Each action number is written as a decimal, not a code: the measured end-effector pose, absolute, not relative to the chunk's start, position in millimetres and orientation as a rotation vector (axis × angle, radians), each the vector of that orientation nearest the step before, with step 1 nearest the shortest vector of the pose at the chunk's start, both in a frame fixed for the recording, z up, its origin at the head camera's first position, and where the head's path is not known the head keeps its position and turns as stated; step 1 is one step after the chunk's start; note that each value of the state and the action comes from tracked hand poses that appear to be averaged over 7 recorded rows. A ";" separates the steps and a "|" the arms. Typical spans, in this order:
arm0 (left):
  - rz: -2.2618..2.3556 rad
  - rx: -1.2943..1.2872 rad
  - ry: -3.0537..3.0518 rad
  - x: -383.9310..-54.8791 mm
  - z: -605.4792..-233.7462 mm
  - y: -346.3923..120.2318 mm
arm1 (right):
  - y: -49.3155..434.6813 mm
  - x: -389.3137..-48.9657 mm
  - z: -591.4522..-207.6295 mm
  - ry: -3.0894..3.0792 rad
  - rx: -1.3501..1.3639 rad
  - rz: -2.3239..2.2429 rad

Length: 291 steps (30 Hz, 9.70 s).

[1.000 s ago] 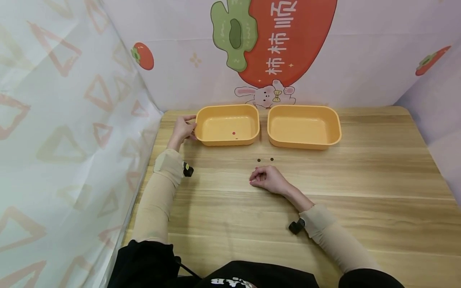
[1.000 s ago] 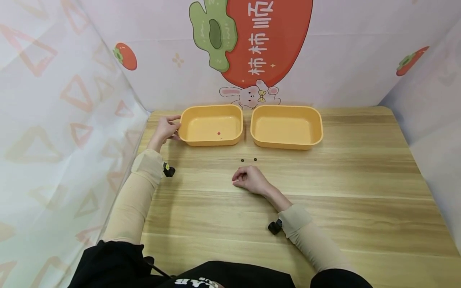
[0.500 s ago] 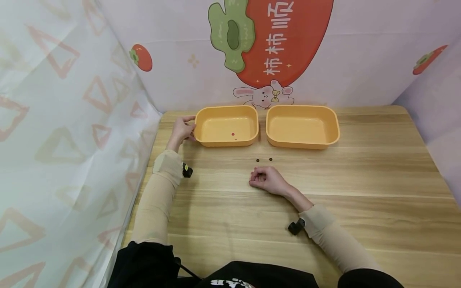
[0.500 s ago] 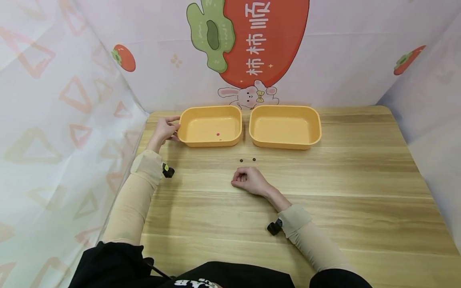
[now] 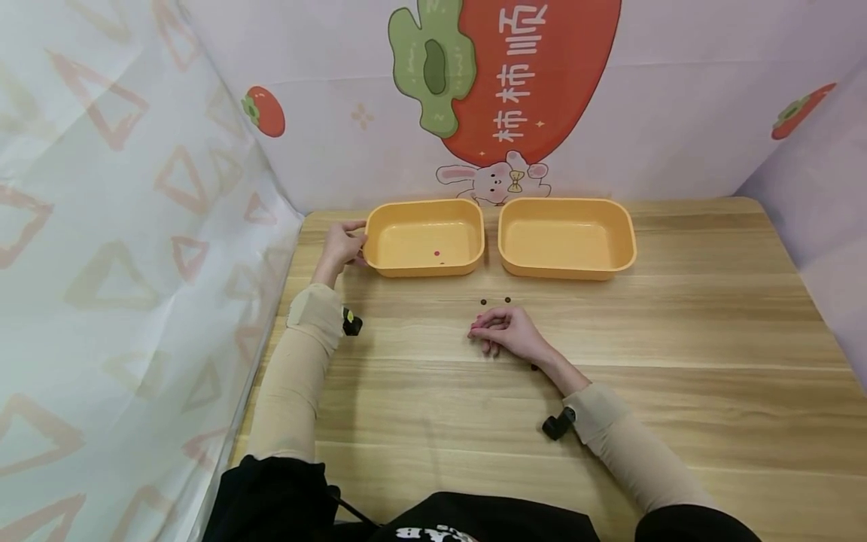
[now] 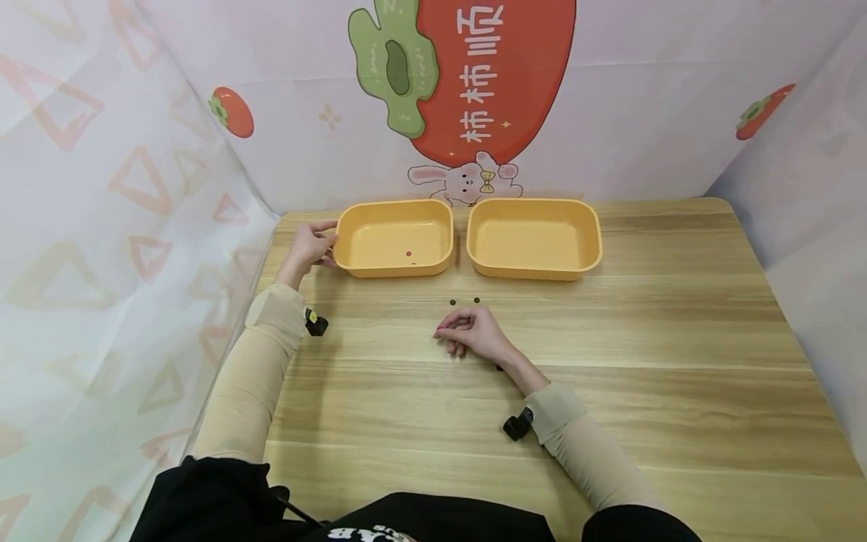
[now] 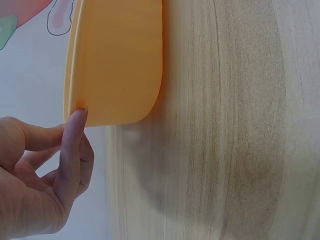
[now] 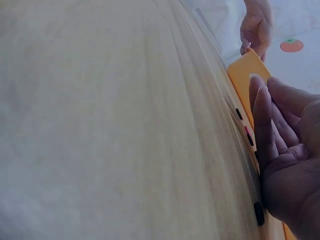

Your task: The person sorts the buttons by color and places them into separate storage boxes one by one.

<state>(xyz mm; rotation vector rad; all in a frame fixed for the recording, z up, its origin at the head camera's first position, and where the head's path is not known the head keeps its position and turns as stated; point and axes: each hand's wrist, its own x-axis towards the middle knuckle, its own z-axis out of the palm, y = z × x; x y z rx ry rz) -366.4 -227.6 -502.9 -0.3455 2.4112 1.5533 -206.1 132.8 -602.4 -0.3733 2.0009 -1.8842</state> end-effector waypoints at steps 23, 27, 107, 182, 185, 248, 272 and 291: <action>1.544 -0.357 2.408 -363.4 -501.2 -227.4 | 138.3 -209.1 -606.3 1.874 -0.394 -2.026; 1.547 -0.352 2.406 -364.1 -500.6 -227.6 | 138.9 -210.2 -607.3 1.901 -0.379 -2.007; 1.599 -0.273 2.419 -369.9 -508.9 -232.6 | 42.1 -344.1 -542.7 2.577 -0.228 -2.020; 1.532 -0.266 2.431 -355.1 -493.3 -226.7 | 139.9 -230.1 -579.6 2.617 -0.802 -1.186; 1.541 -0.256 2.428 -357.0 -493.3 -224.4 | 142.6 -230.1 -582.1 2.628 -0.792 -1.211; 1.542 -0.292 2.463 -346.9 -495.2 -224.7 | 98.6 -298.6 -515.7 2.390 -0.436 -2.061; 1.516 -0.274 2.498 -343.0 -493.1 -225.4 | 71.2 -315.2 -524.2 2.469 -0.395 -1.959; 1.518 -0.269 2.486 -345.1 -495.5 -223.4 | 112.8 -291.0 -513.4 2.389 -0.417 -1.970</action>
